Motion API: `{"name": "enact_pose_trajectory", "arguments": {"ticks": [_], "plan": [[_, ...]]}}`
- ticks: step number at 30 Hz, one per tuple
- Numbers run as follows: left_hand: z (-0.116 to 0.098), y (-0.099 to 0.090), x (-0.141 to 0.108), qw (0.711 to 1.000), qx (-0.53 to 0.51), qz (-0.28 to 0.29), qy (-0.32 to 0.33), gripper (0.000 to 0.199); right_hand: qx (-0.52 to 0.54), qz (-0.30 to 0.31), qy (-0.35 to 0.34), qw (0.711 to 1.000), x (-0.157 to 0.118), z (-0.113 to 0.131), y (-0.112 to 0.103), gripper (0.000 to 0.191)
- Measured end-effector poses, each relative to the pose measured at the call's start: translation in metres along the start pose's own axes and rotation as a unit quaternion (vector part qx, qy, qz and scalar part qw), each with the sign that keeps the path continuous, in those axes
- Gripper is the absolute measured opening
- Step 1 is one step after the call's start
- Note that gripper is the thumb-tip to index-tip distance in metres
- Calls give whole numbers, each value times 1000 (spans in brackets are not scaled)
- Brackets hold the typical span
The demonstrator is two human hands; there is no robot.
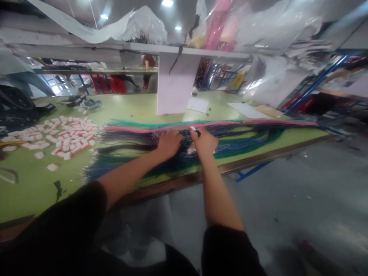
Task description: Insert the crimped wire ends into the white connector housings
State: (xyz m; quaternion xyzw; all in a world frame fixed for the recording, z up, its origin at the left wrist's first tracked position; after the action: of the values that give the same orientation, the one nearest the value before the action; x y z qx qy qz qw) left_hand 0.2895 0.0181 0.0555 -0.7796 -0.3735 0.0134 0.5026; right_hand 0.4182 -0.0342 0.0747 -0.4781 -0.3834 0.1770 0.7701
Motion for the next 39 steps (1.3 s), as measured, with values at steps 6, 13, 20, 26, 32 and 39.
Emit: {"name": "enact_pose_trajectory", "arguments": {"ticks": [6, 13, 20, 26, 32, 39], "plan": [[10, 43, -21, 982, 83, 168, 38, 49, -134, 89, -19, 987, 1, 2, 21, 36], [26, -7, -25, 982, 105, 156, 33, 51, -166, 70, 8, 984, 19, 6, -3, 54], [39, 2, -56, 983, 71, 171, 19, 61, -110, 37, -199, 973, 16, 98, -5, 40], [47, -36, -89, 989, 83, 111, 49, 59, -69, 176, -296, 936, 21, 178, 51, 43], [151, -129, -161, 981, 162, 23, -107, 41, -100, 183, -235, 949, 42, 200, 86, 50], [271, -182, -242, 911, 182, -82, -361, 54, -65, 159, -290, 941, 31, 247, 92, 44]]}}
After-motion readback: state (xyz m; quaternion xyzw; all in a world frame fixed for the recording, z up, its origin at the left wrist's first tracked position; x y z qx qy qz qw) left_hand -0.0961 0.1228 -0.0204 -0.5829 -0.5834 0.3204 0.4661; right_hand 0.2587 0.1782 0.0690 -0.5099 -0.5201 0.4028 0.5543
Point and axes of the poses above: each hand's wrist, its own x-axis towards the middle knuckle, its own y-axis out of the palm, z = x × y, the point moved 6 cm from there along x, towards the middle knuckle, and after that the axes turned 4 degrees about -x, right-handed, at the moved point
